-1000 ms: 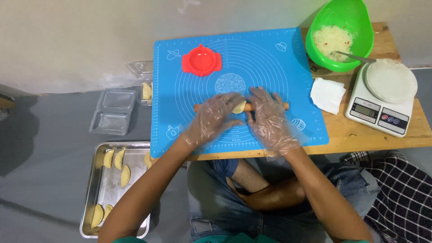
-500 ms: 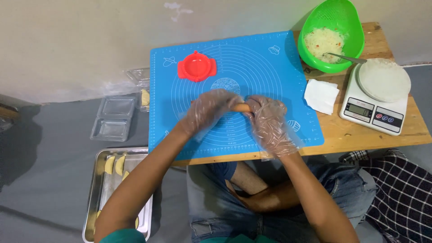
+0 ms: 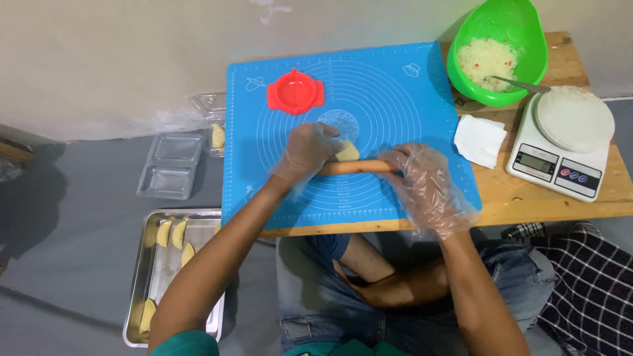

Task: Weighing small portions of dough on a scale, rolling them out with a rolling pin, and shaping them on a silicone mat.

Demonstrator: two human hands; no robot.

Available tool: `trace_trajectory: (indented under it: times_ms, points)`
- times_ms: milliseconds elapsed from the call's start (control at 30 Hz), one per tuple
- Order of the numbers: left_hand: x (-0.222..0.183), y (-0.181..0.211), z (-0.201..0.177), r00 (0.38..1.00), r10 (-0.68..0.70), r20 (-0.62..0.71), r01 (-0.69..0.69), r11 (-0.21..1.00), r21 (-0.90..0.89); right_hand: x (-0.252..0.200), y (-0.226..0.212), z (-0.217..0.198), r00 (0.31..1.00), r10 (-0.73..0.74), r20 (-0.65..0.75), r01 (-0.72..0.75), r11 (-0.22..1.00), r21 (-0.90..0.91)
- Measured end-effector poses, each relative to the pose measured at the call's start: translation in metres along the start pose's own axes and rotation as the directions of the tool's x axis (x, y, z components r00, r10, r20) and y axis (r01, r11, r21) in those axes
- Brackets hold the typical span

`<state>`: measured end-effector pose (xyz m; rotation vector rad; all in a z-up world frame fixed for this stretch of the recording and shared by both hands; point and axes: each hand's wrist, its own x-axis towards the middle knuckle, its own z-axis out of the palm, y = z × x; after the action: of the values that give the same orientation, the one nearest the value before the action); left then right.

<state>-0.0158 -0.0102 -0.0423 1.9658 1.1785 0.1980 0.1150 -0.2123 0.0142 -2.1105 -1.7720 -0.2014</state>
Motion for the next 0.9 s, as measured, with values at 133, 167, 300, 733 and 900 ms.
trace_trajectory:
  times_ms: [133, 167, 300, 733, 900]
  points:
    - [-0.004, -0.012, -0.005, 0.879, 0.404, -0.252, -0.324, 0.895, 0.305, 0.015, -0.003, 0.001, 0.997, 0.057, 0.046, -0.066, 0.970, 0.236]
    - [-0.010, -0.014, -0.008, 0.700, 0.598, -0.390, -0.470, 0.797, 0.378, 0.019, -0.002, 0.005, 0.996, 0.060, 0.060, -0.073, 0.967, 0.242]
    - [0.012, -0.020, -0.008, 0.349, 0.877, -0.330, -0.396, 0.457, 0.796, 0.034, 0.007, 0.027, 0.998, -0.018, 0.056, 0.005, 0.976, 0.220]
    - [0.034, -0.022, -0.011, 0.636, 0.747, -0.194, -0.379, 0.521, 0.765, 0.056, 0.008, 0.054, 0.967, -0.076, 0.243, 0.107, 0.988, -0.115]
    - [0.019, -0.024, -0.013, 0.608, 0.787, -0.108, -0.484, 0.475, 0.735, 0.044, 0.005, 0.054, 0.972, -0.162, 0.171, 0.161, 0.987, 0.016]
